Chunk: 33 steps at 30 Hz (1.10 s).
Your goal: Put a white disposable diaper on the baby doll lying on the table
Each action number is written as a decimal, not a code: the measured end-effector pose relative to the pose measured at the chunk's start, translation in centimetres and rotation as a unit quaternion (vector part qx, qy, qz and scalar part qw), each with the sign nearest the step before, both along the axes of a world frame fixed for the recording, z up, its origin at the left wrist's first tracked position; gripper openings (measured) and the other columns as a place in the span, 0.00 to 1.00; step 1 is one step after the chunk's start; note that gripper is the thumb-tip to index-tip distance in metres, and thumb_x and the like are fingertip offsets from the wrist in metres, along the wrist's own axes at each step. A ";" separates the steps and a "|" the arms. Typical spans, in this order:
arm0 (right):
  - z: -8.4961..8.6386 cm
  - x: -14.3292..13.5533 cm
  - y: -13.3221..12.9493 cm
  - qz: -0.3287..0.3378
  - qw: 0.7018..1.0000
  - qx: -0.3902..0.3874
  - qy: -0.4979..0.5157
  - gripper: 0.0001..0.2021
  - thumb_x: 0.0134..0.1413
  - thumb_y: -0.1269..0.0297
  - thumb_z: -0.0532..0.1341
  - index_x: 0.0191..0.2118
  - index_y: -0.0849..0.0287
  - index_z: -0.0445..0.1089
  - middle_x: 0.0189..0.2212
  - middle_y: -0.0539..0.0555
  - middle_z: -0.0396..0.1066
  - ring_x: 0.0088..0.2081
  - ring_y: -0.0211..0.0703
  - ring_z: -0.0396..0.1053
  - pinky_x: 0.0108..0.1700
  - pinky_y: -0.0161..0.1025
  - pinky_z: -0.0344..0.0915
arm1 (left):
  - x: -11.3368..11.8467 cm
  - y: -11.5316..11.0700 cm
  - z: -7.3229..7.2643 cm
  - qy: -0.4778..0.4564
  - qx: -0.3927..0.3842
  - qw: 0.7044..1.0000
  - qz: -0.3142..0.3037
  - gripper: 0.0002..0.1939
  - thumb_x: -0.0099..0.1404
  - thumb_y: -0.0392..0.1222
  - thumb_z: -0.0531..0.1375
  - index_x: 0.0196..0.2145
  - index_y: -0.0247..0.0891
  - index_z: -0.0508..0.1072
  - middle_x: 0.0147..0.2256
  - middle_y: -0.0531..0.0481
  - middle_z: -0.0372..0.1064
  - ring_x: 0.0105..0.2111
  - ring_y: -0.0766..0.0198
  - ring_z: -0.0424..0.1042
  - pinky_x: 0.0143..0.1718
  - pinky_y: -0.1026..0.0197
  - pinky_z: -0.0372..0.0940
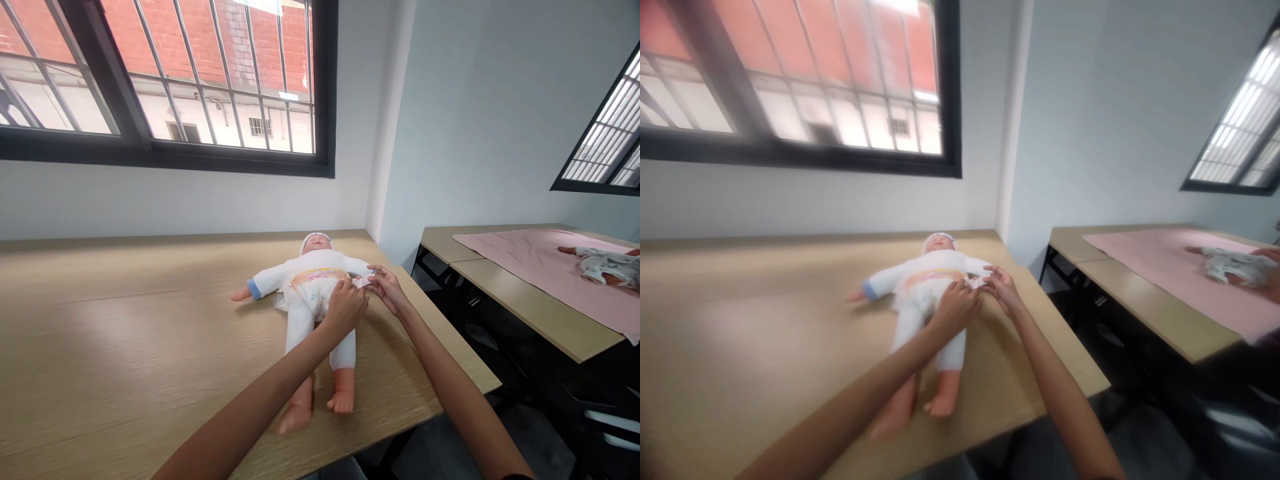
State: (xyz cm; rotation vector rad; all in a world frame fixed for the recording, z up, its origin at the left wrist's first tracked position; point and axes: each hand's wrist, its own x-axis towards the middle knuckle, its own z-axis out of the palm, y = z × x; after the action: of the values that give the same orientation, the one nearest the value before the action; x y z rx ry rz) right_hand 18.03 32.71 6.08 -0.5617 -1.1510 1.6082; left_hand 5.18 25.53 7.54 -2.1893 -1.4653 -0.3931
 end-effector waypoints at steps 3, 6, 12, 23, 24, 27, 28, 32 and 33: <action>-0.1 0.0 0.0 0.007 1.000 0.004 0.001 0.18 0.38 0.67 0.68 0.39 0.57 0.67 0.26 0.46 0.69 0.38 0.41 0.74 0.41 0.37 0.69 | 0.0 -0.1 0.1 0.001 -0.003 1.000 0.001 0.14 0.65 0.38 0.51 0.32 0.30 0.75 0.30 0.38 0.74 0.41 0.49 0.68 0.40 0.53 0.58; -0.1 0.1 0.0 0.007 1.000 0.008 0.003 0.17 0.39 0.68 0.68 0.39 0.57 0.67 0.25 0.45 0.68 0.37 0.40 0.73 0.40 0.36 0.69 | 0.0 -0.1 0.1 0.004 -0.004 1.000 0.000 0.14 0.66 0.38 0.51 0.33 0.29 0.75 0.31 0.37 0.74 0.42 0.49 0.67 0.41 0.53 0.58; 0.2 0.1 -0.2 0.002 1.000 0.004 -0.001 0.17 0.38 0.67 0.68 0.38 0.57 0.67 0.24 0.45 0.69 0.37 0.39 0.72 0.41 0.36 0.69 | 0.0 -0.2 0.1 -0.001 -0.004 1.000 -0.004 0.13 0.65 0.37 0.51 0.35 0.29 0.74 0.34 0.37 0.73 0.42 0.49 0.67 0.40 0.52 0.58; 0.0 0.0 0.0 -0.010 1.000 -0.002 0.003 0.16 0.37 0.69 0.68 0.37 0.56 0.69 0.21 0.42 0.62 0.33 0.35 0.69 0.40 0.35 0.69 | 0.0 0.0 0.0 0.005 -0.003 1.000 -0.012 0.13 0.66 0.37 0.51 0.36 0.30 0.74 0.34 0.38 0.72 0.41 0.51 0.67 0.41 0.51 0.58; 0.0 0.0 0.1 -0.012 1.000 0.000 0.001 0.16 0.37 0.68 0.68 0.37 0.56 0.69 0.21 0.43 0.61 0.34 0.36 0.70 0.40 0.35 0.69 | 0.0 0.0 -0.1 0.005 -0.001 1.000 -0.013 0.14 0.66 0.38 0.51 0.36 0.29 0.74 0.34 0.37 0.72 0.41 0.51 0.67 0.41 0.51 0.57; 0.1 0.0 0.0 -0.017 1.000 0.007 -0.006 0.16 0.36 0.68 0.68 0.37 0.56 0.69 0.23 0.44 0.62 0.37 0.38 0.70 0.41 0.36 0.69 | 0.0 0.0 -0.1 0.017 0.004 1.000 -0.006 0.15 0.67 0.39 0.50 0.37 0.28 0.75 0.35 0.37 0.72 0.41 0.50 0.66 0.41 0.52 0.57; 0.1 0.0 0.0 -0.020 1.000 0.010 -0.009 0.16 0.36 0.67 0.69 0.37 0.56 0.69 0.23 0.44 0.63 0.37 0.39 0.70 0.41 0.36 0.69 | 0.0 0.1 -0.2 0.023 0.004 1.000 -0.003 0.16 0.67 0.40 0.50 0.38 0.28 0.75 0.36 0.37 0.72 0.42 0.50 0.66 0.41 0.52 0.57; 0.3 -0.1 -0.2 -0.030 0.999 0.018 -0.013 0.16 0.35 0.67 0.69 0.36 0.56 0.69 0.23 0.44 0.62 0.38 0.40 0.71 0.41 0.36 0.68 | 0.0 0.1 -0.3 0.032 0.000 0.999 -0.002 0.17 0.67 0.40 0.49 0.39 0.27 0.75 0.38 0.36 0.72 0.43 0.49 0.65 0.42 0.52 0.56; 0.3 -0.1 -0.3 -0.033 0.999 0.023 -0.015 0.16 0.35 0.67 0.69 0.36 0.56 0.69 0.22 0.43 0.61 0.38 0.40 0.71 0.42 0.36 0.67 | 0.0 0.2 -0.3 0.029 0.000 1.000 -0.004 0.17 0.67 0.40 0.49 0.39 0.27 0.75 0.38 0.36 0.72 0.44 0.49 0.65 0.42 0.52 0.56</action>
State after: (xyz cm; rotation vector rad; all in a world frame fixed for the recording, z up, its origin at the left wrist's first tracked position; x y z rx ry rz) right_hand 17.93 32.45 6.40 -0.5905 -1.1774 1.5178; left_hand 5.13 25.70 7.25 -2.1880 -1.4269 -0.3291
